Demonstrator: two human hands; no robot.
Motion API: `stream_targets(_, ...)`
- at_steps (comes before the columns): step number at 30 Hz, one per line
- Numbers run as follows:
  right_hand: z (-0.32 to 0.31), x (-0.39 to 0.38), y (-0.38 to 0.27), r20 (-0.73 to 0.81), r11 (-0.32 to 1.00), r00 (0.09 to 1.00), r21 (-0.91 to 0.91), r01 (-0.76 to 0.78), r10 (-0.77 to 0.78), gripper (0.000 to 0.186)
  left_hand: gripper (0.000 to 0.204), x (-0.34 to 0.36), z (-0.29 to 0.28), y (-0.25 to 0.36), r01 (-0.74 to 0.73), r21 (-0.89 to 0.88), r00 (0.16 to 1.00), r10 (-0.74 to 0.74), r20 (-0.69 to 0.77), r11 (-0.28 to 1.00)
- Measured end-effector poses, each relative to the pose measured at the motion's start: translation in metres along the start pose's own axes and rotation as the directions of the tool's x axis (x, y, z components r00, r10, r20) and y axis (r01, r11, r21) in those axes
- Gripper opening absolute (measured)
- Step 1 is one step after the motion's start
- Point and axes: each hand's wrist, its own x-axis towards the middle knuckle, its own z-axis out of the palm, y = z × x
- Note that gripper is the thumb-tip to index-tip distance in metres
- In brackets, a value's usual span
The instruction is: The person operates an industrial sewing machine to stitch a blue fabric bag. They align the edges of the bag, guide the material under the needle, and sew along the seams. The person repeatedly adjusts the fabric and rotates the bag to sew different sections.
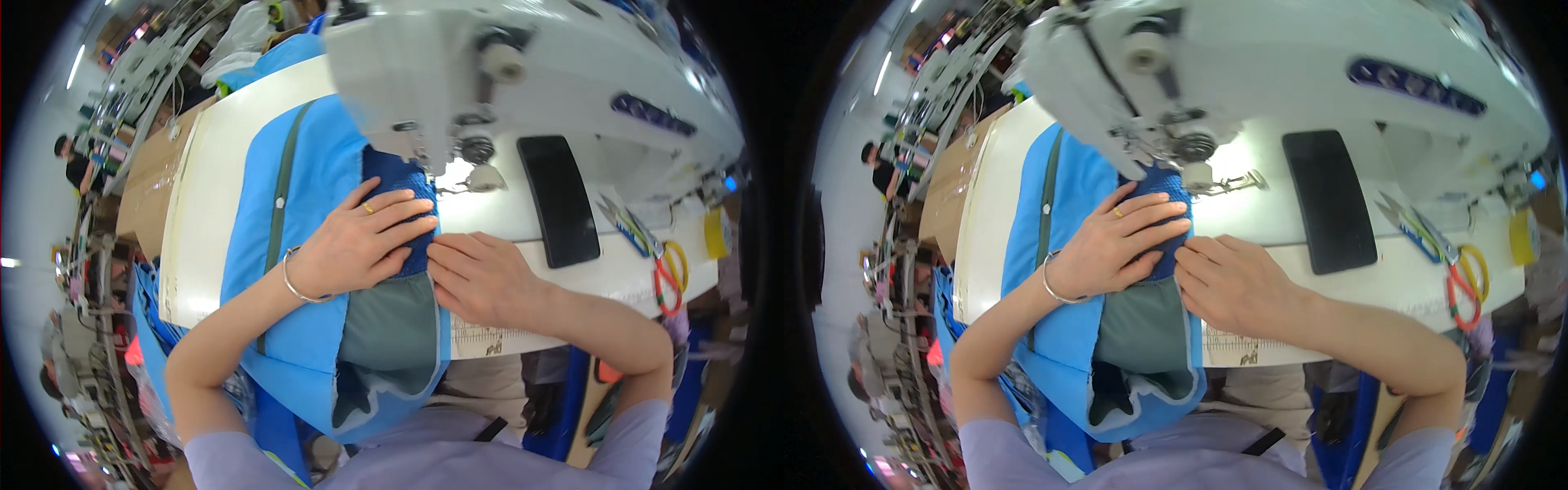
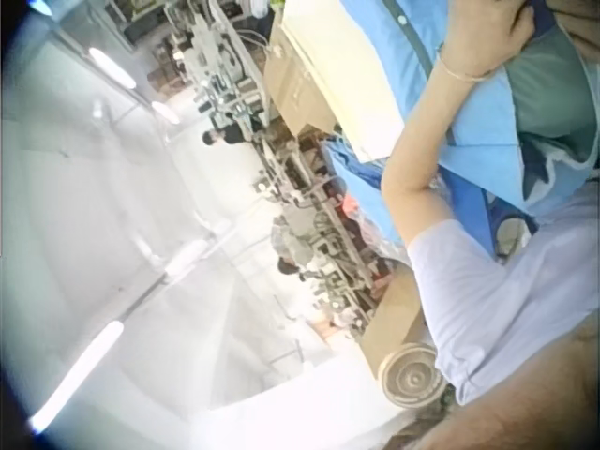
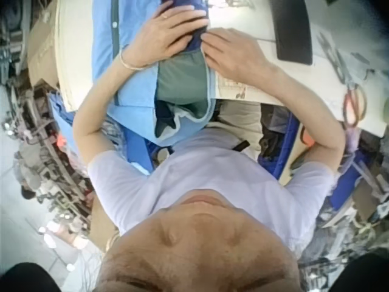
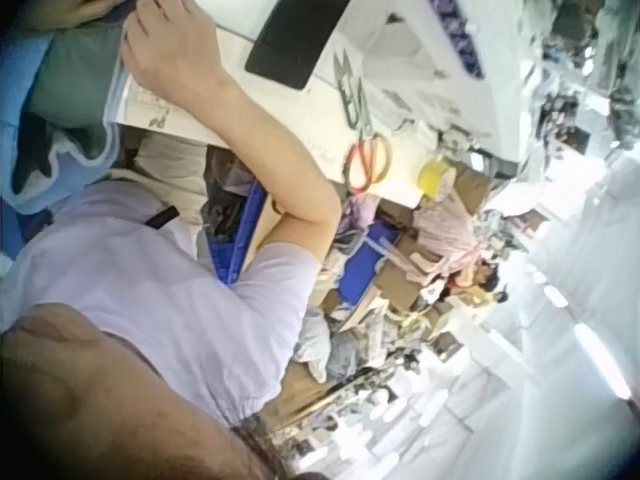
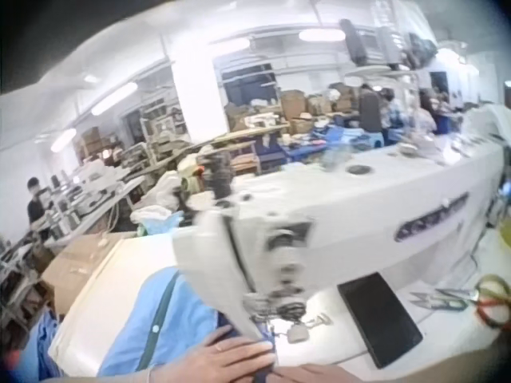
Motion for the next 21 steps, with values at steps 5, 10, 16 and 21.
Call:
stream_targets(5,0.011,-0.004,0.006,-0.085,1.0,0.996,-0.026,0.008,-0.01,0.011,0.04,0.005,0.002,-0.016,0.068,-0.111,0.986,-0.084,-0.141,0.991)
stream_targets(10,0.018,-0.009,-0.001,-0.135,0.997,0.991,-0.072,0.009,-0.019,0.01,0.02,0.033,0.004,-0.039,0.423,0.101,0.904,-0.412,-0.12,0.9)
stream_targets(16,0.014,-0.011,-0.006,-0.14,0.99,0.99,-0.139,-0.012,-0.008,0.01,0.034,0.019,0.011,-0.107,0.41,0.279,0.883,-0.455,0.117,0.868)
stream_targets(21,0.017,-0.009,-0.006,-0.141,0.987,0.99,-0.16,-0.031,0.009,0.006,0.034,0.032,0.021,-0.16,0.472,0.309,0.796,-0.549,0.254,0.826)
